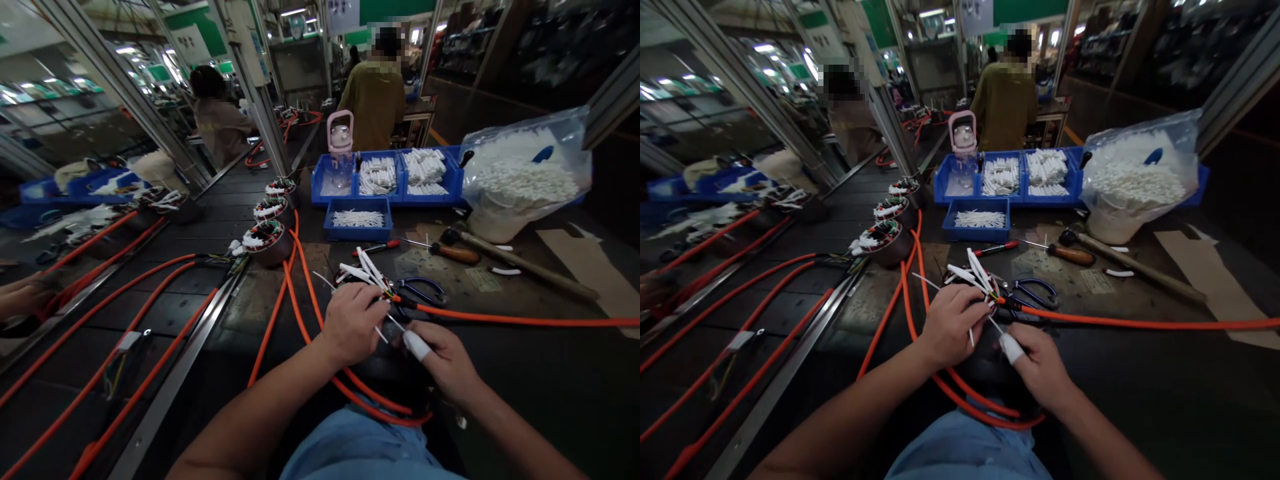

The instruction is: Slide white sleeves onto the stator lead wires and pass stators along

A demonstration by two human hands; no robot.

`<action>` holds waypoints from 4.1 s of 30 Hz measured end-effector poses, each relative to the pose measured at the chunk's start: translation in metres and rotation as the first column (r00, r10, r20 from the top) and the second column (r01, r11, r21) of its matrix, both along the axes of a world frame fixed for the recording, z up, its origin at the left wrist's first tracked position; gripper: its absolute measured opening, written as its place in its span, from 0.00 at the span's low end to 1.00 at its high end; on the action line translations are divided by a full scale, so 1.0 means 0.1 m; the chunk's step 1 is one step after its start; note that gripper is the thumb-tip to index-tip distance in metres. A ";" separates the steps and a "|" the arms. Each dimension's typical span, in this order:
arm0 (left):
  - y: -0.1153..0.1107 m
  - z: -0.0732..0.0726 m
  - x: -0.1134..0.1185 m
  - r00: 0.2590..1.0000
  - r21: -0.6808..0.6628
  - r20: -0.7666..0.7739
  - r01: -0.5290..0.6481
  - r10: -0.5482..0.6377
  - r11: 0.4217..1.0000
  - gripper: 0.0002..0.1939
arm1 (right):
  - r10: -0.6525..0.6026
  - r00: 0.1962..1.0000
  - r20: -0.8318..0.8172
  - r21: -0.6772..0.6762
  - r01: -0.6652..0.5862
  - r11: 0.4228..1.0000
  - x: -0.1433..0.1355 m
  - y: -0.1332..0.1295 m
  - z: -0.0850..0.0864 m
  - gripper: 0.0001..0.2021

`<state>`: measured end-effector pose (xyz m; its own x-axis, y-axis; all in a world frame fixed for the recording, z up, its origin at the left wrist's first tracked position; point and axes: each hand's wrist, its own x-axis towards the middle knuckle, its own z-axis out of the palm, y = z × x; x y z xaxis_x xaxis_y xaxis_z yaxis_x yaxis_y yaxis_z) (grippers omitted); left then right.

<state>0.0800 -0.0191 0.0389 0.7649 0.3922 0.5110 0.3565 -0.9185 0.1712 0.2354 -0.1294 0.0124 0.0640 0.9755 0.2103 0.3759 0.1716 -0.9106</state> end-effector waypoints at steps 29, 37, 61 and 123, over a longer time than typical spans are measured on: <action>0.19 -0.27 -0.06 1.000 -0.046 0.004 -0.030 0.030 0.999 0.09 | 0.024 0.520 0.854 0.190 -0.355 0.915 0.10 0.91 0.25 0.08; 0.17 -0.18 -0.10 0.995 -0.039 -0.104 -0.013 0.009 0.999 0.13 | 0.120 0.807 0.578 0.145 -0.245 0.959 0.16 0.91 0.26 0.09; 0.15 0.31 0.25 0.859 0.226 -0.488 -0.051 0.158 0.973 0.27 | -0.456 0.306 0.836 0.157 0.662 0.733 1.61 0.21 0.06 0.16; 0.17 -0.11 -0.48 0.967 -0.357 0.102 -0.184 0.234 0.916 0.33 | -0.254 0.529 0.810 0.380 -0.143 0.914 -0.39 0.36 0.20 0.16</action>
